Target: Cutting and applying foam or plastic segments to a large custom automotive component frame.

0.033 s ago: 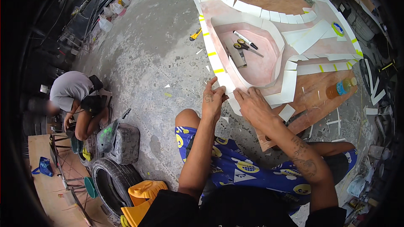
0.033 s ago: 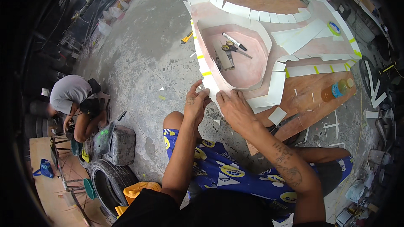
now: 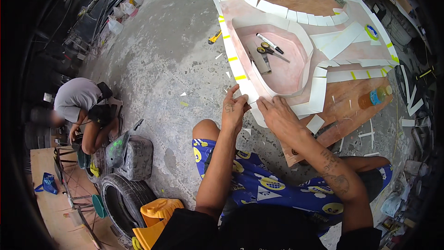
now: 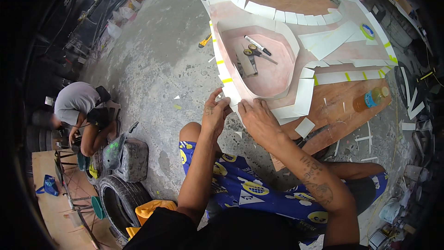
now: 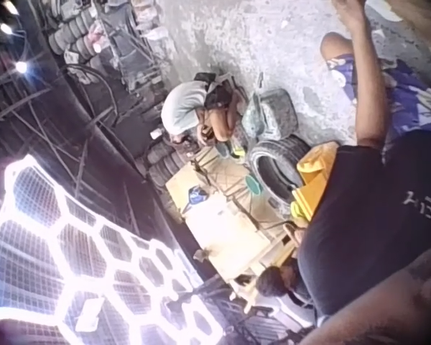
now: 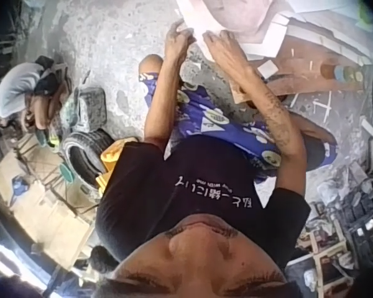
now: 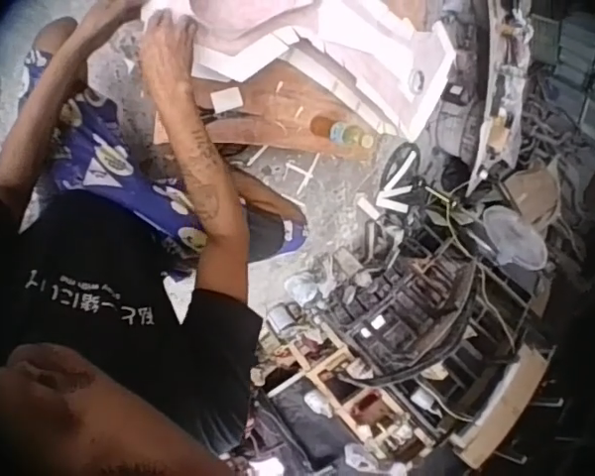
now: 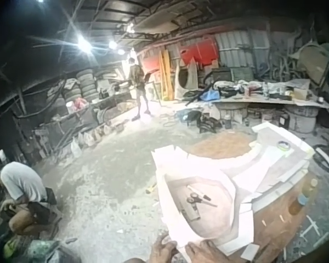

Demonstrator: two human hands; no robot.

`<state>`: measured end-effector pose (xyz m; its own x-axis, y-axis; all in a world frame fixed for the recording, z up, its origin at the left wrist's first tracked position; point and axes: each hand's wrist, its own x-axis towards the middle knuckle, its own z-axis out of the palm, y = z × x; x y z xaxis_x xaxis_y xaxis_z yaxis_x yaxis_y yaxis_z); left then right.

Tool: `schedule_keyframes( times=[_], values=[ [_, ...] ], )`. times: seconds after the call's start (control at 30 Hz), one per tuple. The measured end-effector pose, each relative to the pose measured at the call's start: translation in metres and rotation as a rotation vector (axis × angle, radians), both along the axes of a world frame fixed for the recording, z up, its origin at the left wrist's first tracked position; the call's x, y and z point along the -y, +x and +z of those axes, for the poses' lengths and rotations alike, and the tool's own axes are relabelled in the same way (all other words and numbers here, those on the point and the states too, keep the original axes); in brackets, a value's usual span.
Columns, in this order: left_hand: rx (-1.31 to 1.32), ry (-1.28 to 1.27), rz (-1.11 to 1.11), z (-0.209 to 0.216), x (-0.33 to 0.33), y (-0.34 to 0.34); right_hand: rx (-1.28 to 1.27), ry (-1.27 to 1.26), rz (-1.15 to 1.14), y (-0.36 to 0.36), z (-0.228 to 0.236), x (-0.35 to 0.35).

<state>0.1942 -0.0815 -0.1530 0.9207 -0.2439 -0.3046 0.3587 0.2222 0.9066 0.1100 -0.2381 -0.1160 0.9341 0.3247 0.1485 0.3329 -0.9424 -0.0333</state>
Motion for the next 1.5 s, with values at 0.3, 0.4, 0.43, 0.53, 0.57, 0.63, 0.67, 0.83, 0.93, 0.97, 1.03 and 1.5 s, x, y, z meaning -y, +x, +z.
schedule_keyframes(
  times=[0.3, 0.4, 0.43, 0.53, 0.57, 0.63, 0.67, 0.83, 0.93, 0.97, 1.03, 1.5],
  values=[
    [-0.067, -0.045, 0.011, 0.005, -0.001, 0.001, -0.057, -0.119, -0.009, -0.010, 0.001, -0.007],
    [-0.070, -0.018, 0.027, 0.009, 0.000, -0.002, -0.065, -0.157, -0.055, -0.016, -0.002, -0.014],
    [-0.054, -0.028, 0.033, 0.009, 0.000, -0.002, -0.069, -0.159, -0.060, -0.017, -0.002, -0.016],
    [-0.049, -0.056, 0.029, 0.001, -0.003, -0.002, -0.070, -0.211, -0.089, -0.019, 0.000, -0.021],
    [-0.058, -0.071, 0.024, -0.003, -0.003, -0.002, -0.077, -0.237, -0.087, -0.019, 0.002, -0.021],
    [-0.052, -0.074, 0.022, -0.008, -0.004, -0.002, -0.085, -0.265, -0.084, -0.019, 0.002, -0.020],
    [-0.043, -0.076, 0.020, -0.009, -0.004, -0.003, -0.087, -0.271, -0.071, -0.019, 0.001, -0.019],
    [-0.070, -0.107, 0.028, -0.013, -0.004, -0.002, -0.106, -0.319, -0.030, -0.015, 0.006, -0.018],
    [-0.085, -0.138, 0.028, -0.014, -0.005, -0.002, -0.104, -0.327, -0.013, -0.015, 0.007, -0.017],
    [-0.085, -0.141, 0.024, -0.013, -0.005, -0.002, -0.095, -0.348, -0.006, -0.015, 0.008, -0.017],
    [-0.085, -0.132, 0.018, -0.013, -0.005, -0.001, -0.086, -0.369, 0.001, -0.014, 0.007, -0.017],
    [-0.181, -0.287, 0.087, -0.042, -0.010, 0.028, -0.121, -0.280, -0.001, -0.013, 0.011, -0.016]
  ],
)
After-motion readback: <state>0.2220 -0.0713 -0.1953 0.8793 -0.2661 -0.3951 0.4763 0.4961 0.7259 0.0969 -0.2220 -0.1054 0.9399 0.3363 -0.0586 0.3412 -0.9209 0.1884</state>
